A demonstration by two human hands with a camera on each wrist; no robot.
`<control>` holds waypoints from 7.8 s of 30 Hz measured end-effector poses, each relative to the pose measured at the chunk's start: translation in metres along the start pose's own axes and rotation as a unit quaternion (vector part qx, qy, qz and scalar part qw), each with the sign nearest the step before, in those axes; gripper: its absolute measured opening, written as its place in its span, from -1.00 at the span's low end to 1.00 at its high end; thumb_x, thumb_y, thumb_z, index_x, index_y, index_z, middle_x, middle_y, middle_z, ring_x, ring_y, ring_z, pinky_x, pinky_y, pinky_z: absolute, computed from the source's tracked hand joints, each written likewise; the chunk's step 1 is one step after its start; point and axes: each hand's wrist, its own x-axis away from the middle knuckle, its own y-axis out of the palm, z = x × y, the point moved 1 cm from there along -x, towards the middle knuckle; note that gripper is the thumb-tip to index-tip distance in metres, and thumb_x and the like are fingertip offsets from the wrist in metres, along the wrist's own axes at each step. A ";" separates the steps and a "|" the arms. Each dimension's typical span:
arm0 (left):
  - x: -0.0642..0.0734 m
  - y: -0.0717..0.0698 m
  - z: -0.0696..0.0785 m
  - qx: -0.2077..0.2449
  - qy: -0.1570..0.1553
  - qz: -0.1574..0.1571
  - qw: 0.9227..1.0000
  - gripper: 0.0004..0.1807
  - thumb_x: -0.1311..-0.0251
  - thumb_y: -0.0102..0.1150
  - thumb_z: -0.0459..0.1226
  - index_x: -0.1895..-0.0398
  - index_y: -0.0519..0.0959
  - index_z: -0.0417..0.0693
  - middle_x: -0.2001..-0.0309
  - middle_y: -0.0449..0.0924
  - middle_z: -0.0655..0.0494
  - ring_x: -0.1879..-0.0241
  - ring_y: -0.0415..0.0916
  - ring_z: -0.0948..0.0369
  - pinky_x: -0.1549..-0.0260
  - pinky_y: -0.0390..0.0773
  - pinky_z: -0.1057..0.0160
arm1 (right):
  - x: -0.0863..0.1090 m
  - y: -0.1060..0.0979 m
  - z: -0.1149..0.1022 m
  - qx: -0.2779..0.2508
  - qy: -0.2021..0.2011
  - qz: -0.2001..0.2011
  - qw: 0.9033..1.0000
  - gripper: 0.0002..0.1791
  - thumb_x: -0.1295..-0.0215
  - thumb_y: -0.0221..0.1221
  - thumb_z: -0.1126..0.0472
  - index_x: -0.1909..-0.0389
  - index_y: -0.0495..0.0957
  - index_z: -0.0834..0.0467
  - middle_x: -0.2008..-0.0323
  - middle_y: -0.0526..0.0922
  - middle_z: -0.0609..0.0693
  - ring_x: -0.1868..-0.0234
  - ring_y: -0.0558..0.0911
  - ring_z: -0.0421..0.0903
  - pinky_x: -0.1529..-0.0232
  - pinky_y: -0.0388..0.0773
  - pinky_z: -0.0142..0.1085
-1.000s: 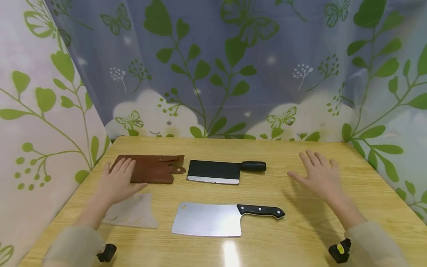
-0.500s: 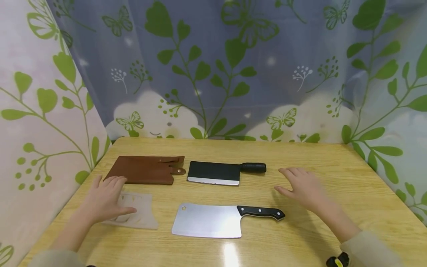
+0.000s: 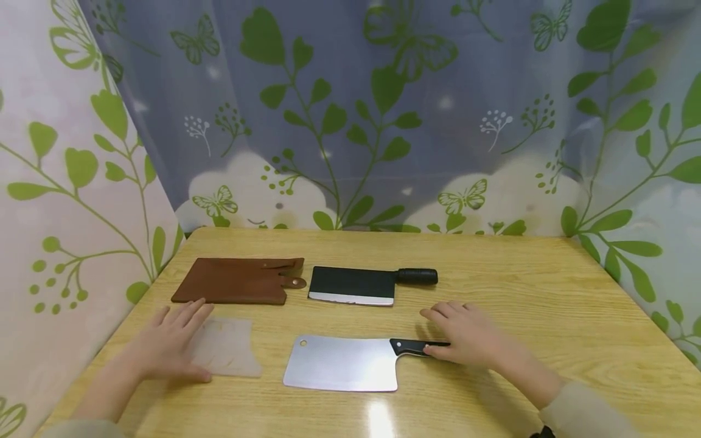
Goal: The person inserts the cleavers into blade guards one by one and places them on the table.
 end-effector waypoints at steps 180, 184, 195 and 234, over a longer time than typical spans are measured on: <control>-0.086 -0.020 0.099 -0.014 0.166 0.189 0.968 0.18 0.63 0.24 0.44 -0.05 0.44 -0.26 0.06 0.41 -0.07 0.10 0.35 0.03 0.23 0.33 0.07 | 0.023 -0.009 0.038 -0.070 -0.174 0.332 0.924 -0.60 -0.37 -0.08 -0.08 0.25 0.58 0.12 0.56 0.52 -0.11 0.67 0.28 -0.42 0.71 0.19 -0.60; -0.087 -0.022 0.102 -0.016 0.188 0.185 0.964 0.19 0.61 0.24 0.44 -0.06 0.43 -0.26 0.05 0.42 -0.08 0.09 0.34 0.03 0.21 0.34 0.06 | 0.025 -0.010 0.042 -0.077 -0.195 0.325 0.922 -0.61 -0.36 -0.06 -0.07 0.23 0.59 0.13 0.55 0.51 -0.12 0.67 0.27 -0.41 0.71 0.18 -0.61; -0.090 -0.026 0.110 -0.023 0.233 0.195 0.953 0.16 0.62 0.21 0.44 -0.03 0.45 -0.26 0.07 0.43 -0.06 0.09 0.35 0.03 0.17 0.33 0.06 | 0.025 -0.015 0.049 -0.083 -0.223 0.315 0.919 -0.60 -0.35 -0.04 -0.04 0.24 0.62 0.18 0.55 0.51 -0.13 0.66 0.28 -0.45 0.70 0.19 -0.63; -0.076 -0.035 0.125 -0.055 0.227 0.224 0.946 0.17 0.69 0.21 0.40 -0.09 0.40 -0.20 0.08 0.41 -0.09 0.15 0.37 -0.02 0.17 0.32 -0.04 | 0.049 -0.018 0.029 -0.150 -0.204 0.255 0.933 -0.65 -0.19 0.23 0.06 0.08 0.59 0.19 0.40 0.55 -0.14 0.57 0.34 -0.45 0.59 0.24 -0.65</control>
